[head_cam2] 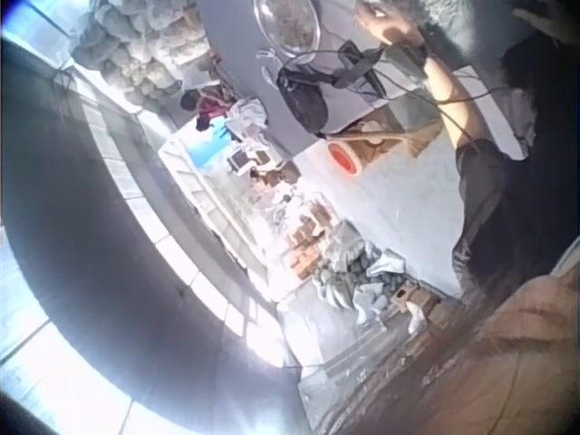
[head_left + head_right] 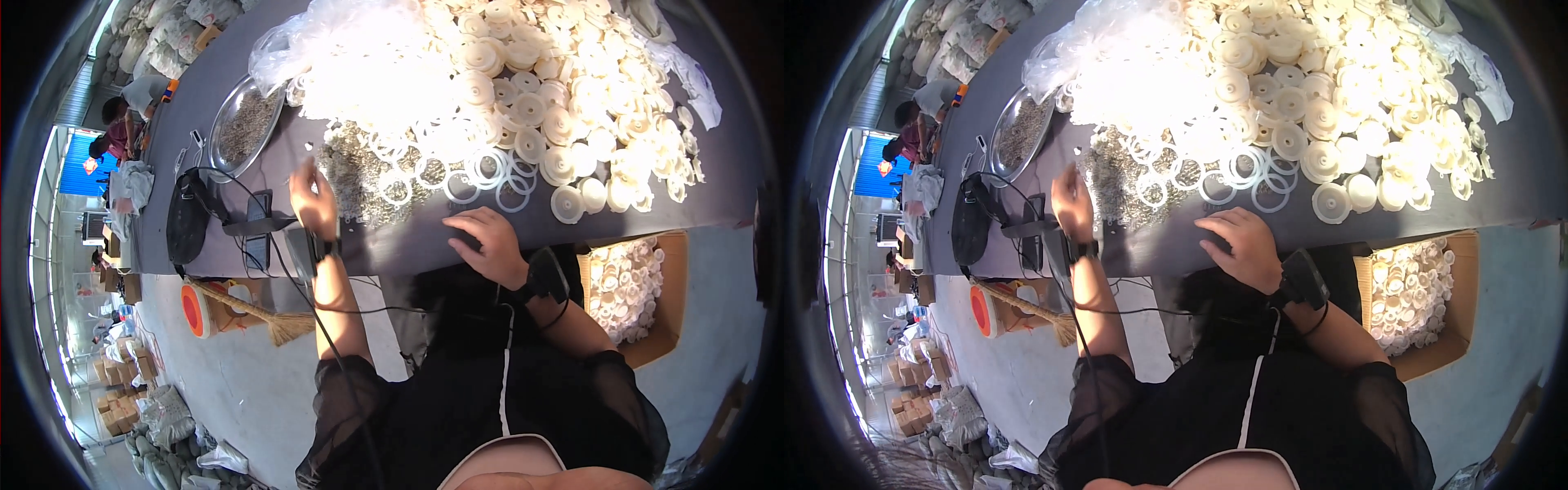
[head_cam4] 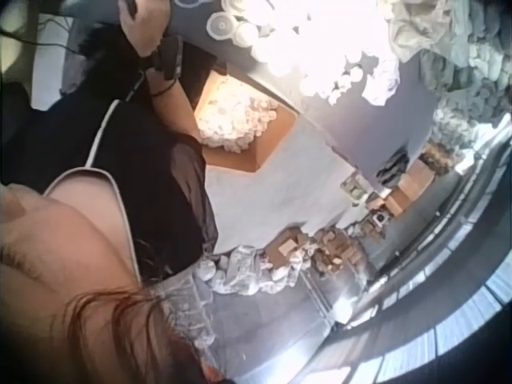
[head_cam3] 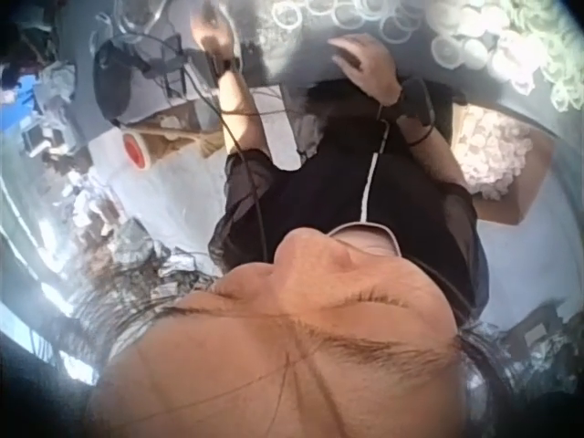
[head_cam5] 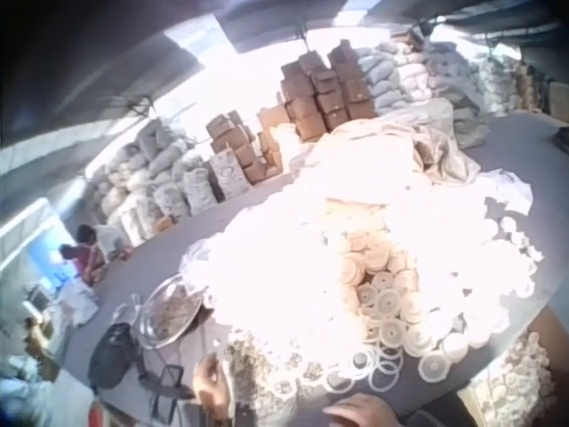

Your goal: The person assembles small white plastic rings and white components by hand at a production table.

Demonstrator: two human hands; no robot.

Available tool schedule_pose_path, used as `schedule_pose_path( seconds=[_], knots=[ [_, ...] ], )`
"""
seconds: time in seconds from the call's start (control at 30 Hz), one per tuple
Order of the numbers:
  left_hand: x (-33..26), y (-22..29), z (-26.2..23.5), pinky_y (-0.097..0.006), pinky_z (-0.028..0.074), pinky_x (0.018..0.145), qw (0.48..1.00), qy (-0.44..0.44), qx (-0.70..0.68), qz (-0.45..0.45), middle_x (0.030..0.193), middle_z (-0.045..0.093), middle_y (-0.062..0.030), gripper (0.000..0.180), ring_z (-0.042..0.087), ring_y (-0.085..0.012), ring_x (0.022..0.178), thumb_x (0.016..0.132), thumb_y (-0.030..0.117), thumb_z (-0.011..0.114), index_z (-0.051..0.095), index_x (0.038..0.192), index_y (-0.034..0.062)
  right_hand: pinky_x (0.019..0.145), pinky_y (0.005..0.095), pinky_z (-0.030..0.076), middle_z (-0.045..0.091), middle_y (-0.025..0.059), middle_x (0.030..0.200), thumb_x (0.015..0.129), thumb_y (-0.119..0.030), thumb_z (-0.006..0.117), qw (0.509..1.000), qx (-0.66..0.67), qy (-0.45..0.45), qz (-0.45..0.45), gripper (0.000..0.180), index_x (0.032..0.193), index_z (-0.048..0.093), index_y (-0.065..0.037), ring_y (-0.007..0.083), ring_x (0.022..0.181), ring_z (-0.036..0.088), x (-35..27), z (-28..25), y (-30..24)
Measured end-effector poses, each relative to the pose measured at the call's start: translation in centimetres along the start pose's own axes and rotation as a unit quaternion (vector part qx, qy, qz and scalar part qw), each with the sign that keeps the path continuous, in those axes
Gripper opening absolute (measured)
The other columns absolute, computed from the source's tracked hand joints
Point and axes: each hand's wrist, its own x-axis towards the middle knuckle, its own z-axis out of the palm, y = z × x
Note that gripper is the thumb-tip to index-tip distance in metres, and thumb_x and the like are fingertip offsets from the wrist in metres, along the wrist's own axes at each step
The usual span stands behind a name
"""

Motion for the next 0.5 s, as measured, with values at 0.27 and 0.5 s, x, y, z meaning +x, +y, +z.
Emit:
schedule_pose_path(
  seconds=[0.27,0.5],
  knots=[
    [8.1,-11.1,3.2,-0.034,0.048,0.075,0.974,-0.136,0.183,-0.001,0.090,0.064,-0.0174,0.031,0.062,-0.0274,0.085,0.071,0.009,0.053,0.065,0.100,0.0071,0.072,0.0335,0.045,0.062,0.0076,0.089,0.070,-0.008,0.066,0.999,0.024,-0.013,-0.029,0.025,0.095,0.062,-0.007,0.0252,0.082,0.057,-0.1,0.1,0.2],
    [4.5,-2.9,2.8,-0.024,0.047,0.068,0.981,-0.050,-0.148,-0.117,0.077,0.063,-0.0045,0.011,0.059,-0.0138,0.072,0.077,0.010,0.064,0.063,0.087,0.0051,0.068,0.0311,0.046,0.063,0.0076,0.088,0.075,-0.007,0.063,0.998,0.059,0.019,-0.009,0.020,0.095,0.062,-0.006,0.0234,0.076,0.058,-0.4,-0.4,1.0]
  ],
)
